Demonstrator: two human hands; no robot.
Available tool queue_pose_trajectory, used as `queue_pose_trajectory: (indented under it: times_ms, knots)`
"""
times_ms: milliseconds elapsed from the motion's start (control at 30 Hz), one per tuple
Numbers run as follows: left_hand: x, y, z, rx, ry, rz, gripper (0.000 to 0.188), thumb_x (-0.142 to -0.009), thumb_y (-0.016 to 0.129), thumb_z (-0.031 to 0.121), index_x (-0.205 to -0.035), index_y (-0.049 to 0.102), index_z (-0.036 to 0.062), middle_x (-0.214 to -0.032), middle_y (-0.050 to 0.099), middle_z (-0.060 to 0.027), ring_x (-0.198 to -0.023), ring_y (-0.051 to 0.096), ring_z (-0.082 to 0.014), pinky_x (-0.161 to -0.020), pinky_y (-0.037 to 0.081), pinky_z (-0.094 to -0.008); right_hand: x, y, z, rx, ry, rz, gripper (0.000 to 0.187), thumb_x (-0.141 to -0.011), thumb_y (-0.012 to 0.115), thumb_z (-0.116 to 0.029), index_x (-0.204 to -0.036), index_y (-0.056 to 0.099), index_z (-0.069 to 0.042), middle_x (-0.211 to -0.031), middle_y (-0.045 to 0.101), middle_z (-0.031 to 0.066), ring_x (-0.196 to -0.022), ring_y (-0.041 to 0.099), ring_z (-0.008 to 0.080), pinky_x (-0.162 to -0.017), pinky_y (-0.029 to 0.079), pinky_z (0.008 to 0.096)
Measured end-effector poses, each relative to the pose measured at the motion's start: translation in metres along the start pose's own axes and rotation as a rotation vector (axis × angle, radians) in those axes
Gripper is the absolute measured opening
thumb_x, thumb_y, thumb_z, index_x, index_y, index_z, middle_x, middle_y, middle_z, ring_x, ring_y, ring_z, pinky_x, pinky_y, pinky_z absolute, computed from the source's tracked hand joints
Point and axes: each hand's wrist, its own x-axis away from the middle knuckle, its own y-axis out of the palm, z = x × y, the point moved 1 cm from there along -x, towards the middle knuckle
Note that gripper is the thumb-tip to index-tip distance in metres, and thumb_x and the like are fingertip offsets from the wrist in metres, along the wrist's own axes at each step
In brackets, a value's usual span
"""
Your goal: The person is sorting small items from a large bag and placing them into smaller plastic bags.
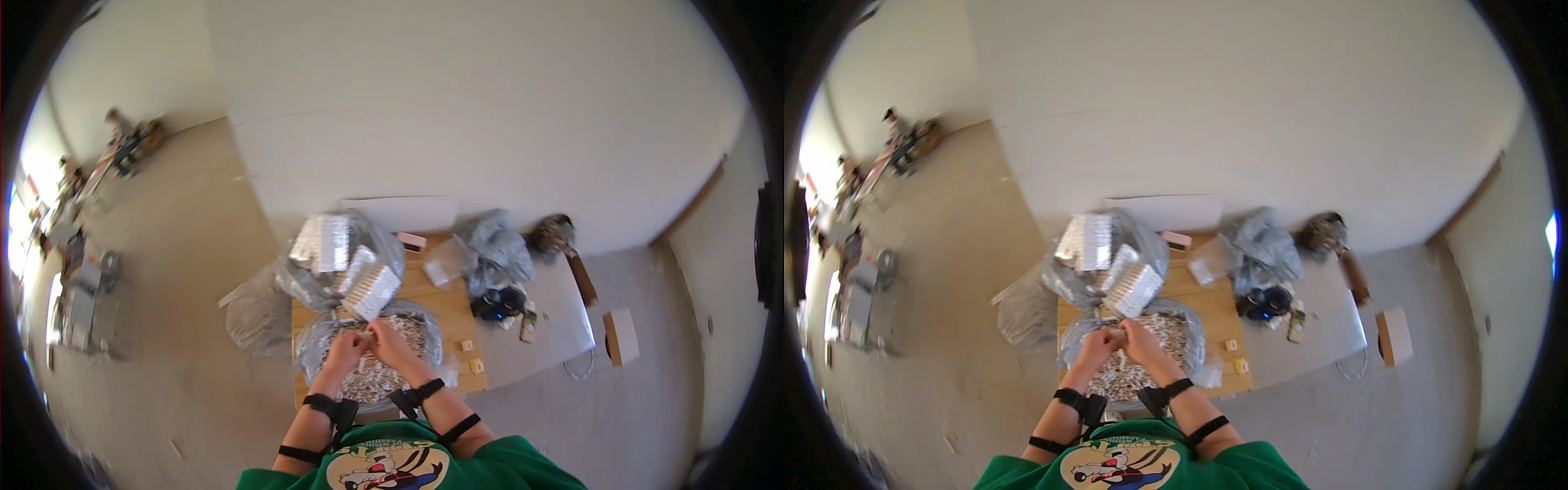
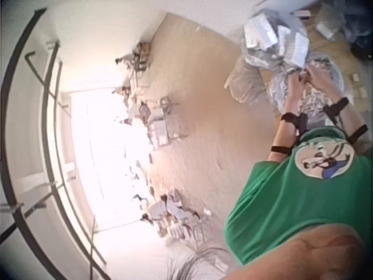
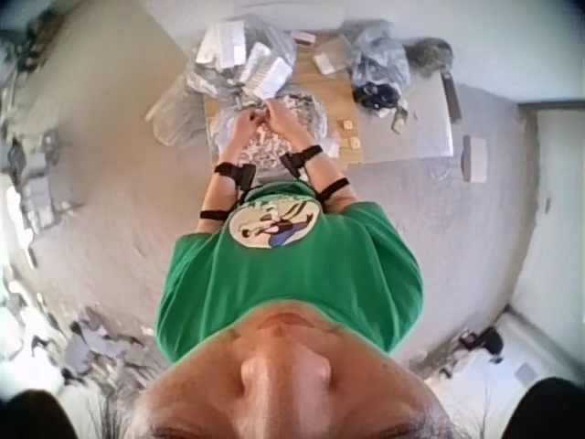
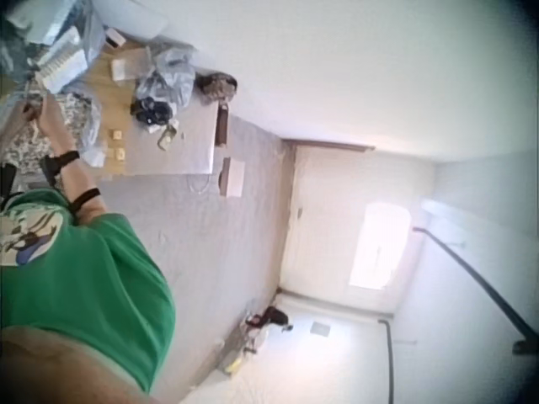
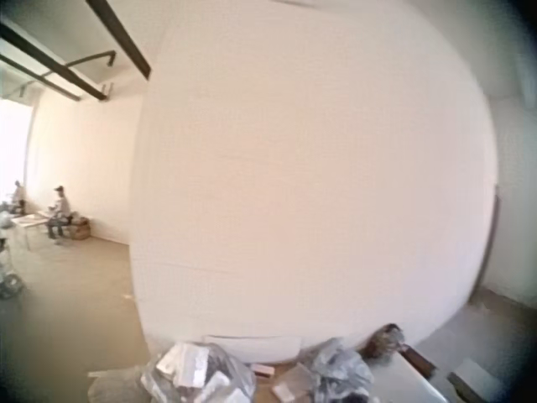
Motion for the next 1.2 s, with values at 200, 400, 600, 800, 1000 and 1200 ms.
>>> queue_pose_trajectory:
  times_ms: [200, 400, 600, 800, 1000, 1200]
  knots:
    - [0.001, -0.006, -0.009, -0.057, -0.024, -0.083, 0.017, -0.069, 0.063, 0.017, -0.068, 0.059, 0.0003, -0.060, 0.059, -0.0123, -0.056, 0.058, -0.0213, -0.054, 0.044, -0.0324, 0.003, -0.007, 0.002, -0.003, 0.098, -0.140, 0.015, -0.075, 0.058, -0.012, -0.086, 0.057, -0.002, -0.076, 0.060, 0.0174, -0.073, 0.059, 0.0344, -0.064, 0.046, 0.0404]
    - [-0.009, 0.003, -0.033, 0.154, 0.058, 0.297, 0.023, -0.077, 0.065, 0.020, -0.088, 0.056, 0.0017, -0.075, 0.059, -0.0039, -0.060, 0.054, -0.0128, -0.055, 0.042, -0.0260, 0.000, -0.021, 0.006, -0.222, 0.307, 0.004, 0.015, -0.074, 0.056, -0.004, -0.088, 0.061, -0.001, -0.076, 0.063, 0.0139, -0.069, 0.062, 0.0248, -0.062, 0.048, 0.0335]
    - [-0.001, 0.004, -0.025, 0.963, -0.340, 0.017, 0.021, -0.080, 0.064, 0.021, -0.086, 0.056, 0.0031, -0.076, 0.058, -0.0025, -0.059, 0.050, -0.0101, -0.053, 0.040, -0.0234, 0.008, 0.000, 0.039, -0.555, 0.383, -0.014, 0.022, -0.075, 0.056, -0.002, -0.096, 0.059, 0.001, -0.079, 0.062, 0.0067, -0.070, 0.058, 0.0135, -0.064, 0.048, 0.0289]
    - [-0.009, 0.001, 0.004, -0.050, 0.082, 0.208, 0.026, -0.070, 0.071, 0.023, -0.074, 0.060, 0.0004, -0.068, 0.057, -0.0136, -0.062, 0.057, -0.0254, -0.056, 0.043, -0.0354, 0.002, -0.016, 0.038, -0.357, 0.271, 0.050, 0.024, -0.082, 0.060, -0.018, -0.100, 0.059, -0.003, -0.085, 0.063, 0.0087, -0.079, 0.059, 0.0164, -0.069, 0.046, 0.0286]
    - [-0.005, 0.001, 0.008, 0.021, 0.079, 0.190, 0.030, -0.070, 0.073, 0.026, -0.080, 0.061, -0.0002, -0.069, 0.058, -0.0110, -0.061, 0.054, -0.0213, -0.057, 0.043, -0.0317, -0.010, -0.006, 0.007, -0.427, 0.188, -0.184, 0.018, -0.083, 0.059, -0.013, -0.098, 0.060, -0.004, -0.079, 0.062, 0.0028, -0.069, 0.051, 0.0057, -0.062, 0.041, 0.0220]
    - [-0.002, 0.001, 0.007, 0.303, -0.034, 0.162, 0.020, -0.075, 0.068, 0.016, -0.086, 0.065, 0.0001, -0.071, 0.060, -0.0090, -0.065, 0.056, -0.0166, -0.060, 0.043, -0.0286, -0.011, -0.003, 0.010, -0.450, 0.300, -0.020, 0.010, -0.082, 0.061, -0.011, -0.084, 0.063, -0.001, -0.070, 0.060, -0.0001, -0.065, 0.050, 0.0053, -0.060, 0.040, 0.0205]
